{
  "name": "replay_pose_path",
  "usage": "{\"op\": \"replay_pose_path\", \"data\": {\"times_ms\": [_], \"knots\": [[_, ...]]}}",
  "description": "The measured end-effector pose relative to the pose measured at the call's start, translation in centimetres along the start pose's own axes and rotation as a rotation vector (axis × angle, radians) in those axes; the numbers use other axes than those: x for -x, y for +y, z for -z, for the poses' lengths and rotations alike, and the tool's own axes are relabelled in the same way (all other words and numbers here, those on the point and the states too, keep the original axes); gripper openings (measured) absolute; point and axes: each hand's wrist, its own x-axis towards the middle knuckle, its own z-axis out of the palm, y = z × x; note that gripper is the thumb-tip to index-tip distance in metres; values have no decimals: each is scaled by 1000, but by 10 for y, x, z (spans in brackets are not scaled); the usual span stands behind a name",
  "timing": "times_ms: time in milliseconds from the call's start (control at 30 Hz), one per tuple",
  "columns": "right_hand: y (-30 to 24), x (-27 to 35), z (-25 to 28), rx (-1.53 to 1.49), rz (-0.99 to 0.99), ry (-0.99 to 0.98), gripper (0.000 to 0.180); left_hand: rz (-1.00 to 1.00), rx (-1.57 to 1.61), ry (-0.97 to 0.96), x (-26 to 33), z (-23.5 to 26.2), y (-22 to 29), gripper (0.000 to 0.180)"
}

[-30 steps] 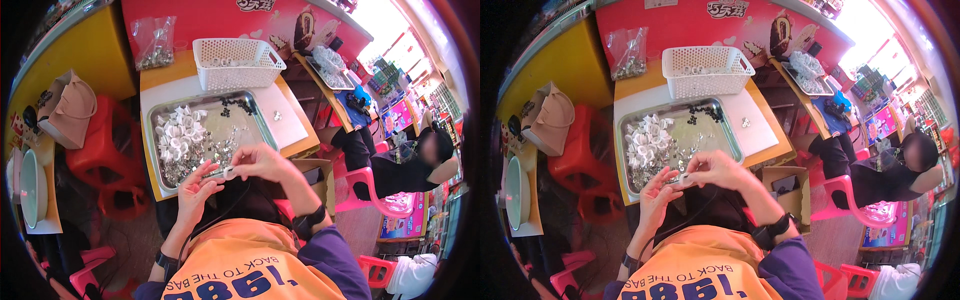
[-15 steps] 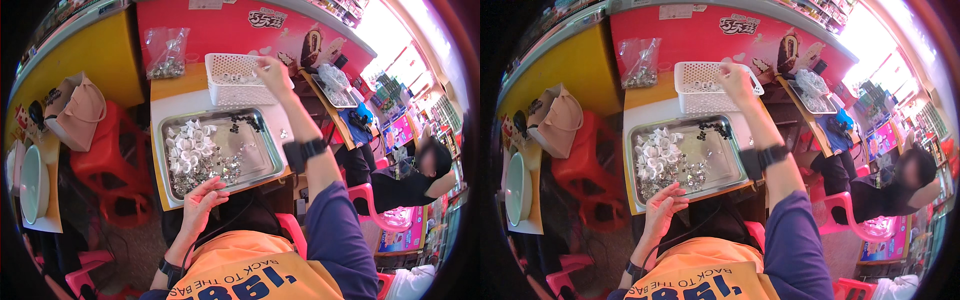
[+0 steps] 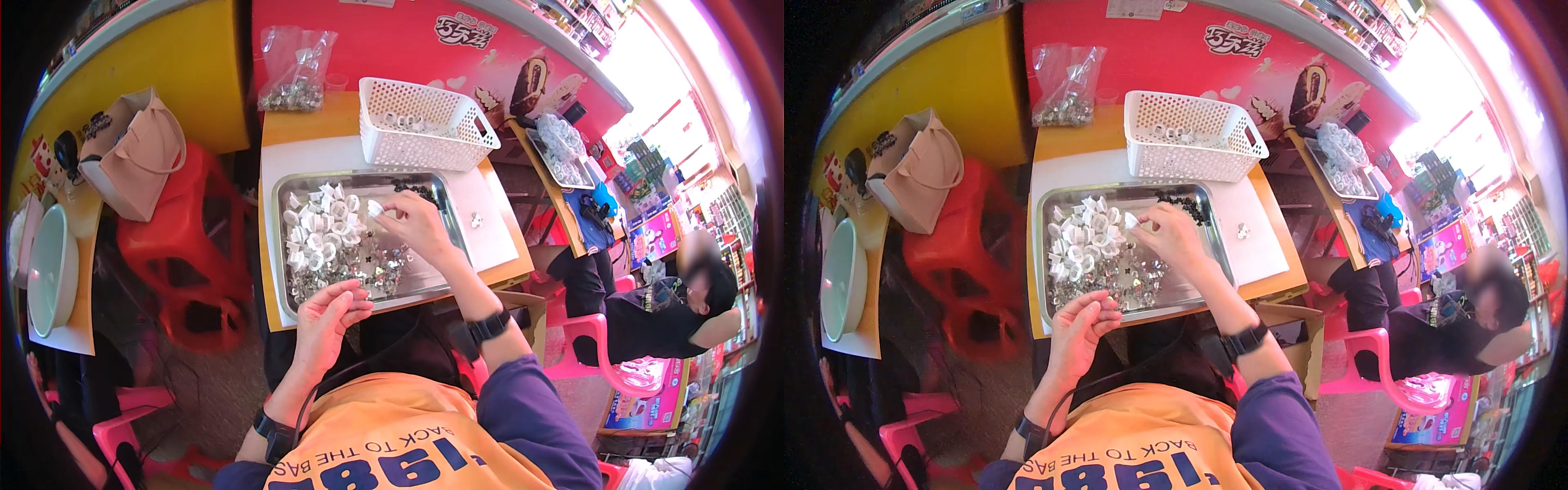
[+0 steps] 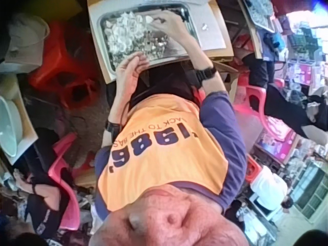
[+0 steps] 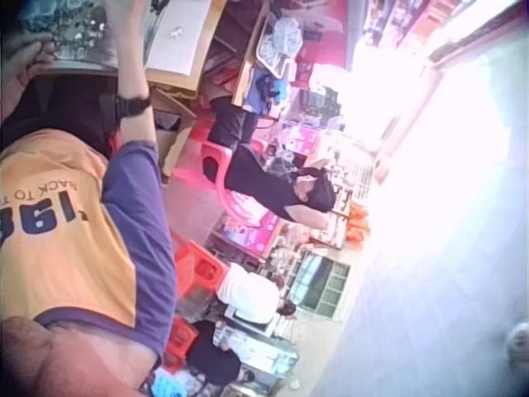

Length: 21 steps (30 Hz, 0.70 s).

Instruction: Assembling small white plastic floral parts and silver metal components into a tray.

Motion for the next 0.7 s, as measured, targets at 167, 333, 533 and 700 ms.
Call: {"op": "replay_pose_path", "data": {"times_ms": [167,333,533,700], "knots": [[-52,70,8,-30,271,122,19,143,144,71,0,-15,11,28],[-75,107,5,223,518,14,25,129,-14,29,1,-4,-5,29],[-66,110,13,129,490,-64,23,153,-75,16,1,-10,-6,26],[-51,101,28,-256,189,-160,16,170,-84,-5,2,-6,-2,26]]}}
